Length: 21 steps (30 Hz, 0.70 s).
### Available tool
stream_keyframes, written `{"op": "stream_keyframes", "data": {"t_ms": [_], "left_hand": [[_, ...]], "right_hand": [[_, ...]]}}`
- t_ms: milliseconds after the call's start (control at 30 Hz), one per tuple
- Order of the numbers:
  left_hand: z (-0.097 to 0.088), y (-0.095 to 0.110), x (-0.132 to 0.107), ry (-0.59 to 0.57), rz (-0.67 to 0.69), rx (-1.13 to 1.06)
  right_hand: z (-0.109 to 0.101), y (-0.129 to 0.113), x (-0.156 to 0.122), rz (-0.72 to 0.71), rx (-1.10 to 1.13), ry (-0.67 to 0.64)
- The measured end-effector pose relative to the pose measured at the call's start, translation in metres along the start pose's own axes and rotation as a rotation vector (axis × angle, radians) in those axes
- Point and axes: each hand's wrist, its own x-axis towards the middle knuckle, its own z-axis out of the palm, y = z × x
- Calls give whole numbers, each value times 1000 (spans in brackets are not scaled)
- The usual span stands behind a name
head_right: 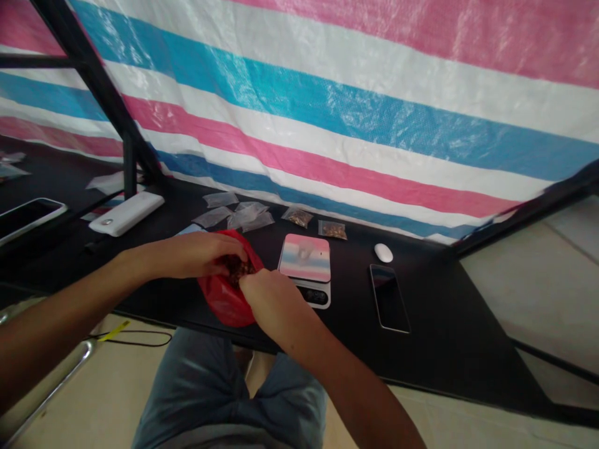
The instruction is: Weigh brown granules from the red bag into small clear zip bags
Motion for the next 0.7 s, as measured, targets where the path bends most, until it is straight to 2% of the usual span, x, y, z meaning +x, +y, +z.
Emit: {"op": "stream_keyframes", "data": {"t_ms": [167, 333, 433, 600, 700], "left_hand": [[-3, -1, -10, 43, -47, -10], [3, 5, -18, 66, -66, -24], [8, 2, -23, 107, -92, -96], [17, -9, -33, 114, -218, -278], [25, -15, -37, 123, -218, -280]], "right_hand": [[-5, -7, -9, 177, -112, 14], [-4, -12, -14, 302, -100, 45], [2, -14, -16, 291, -101, 83], [23, -16, -16, 151, -119, 95], [34, -15, -10, 148, -127, 87]]}}
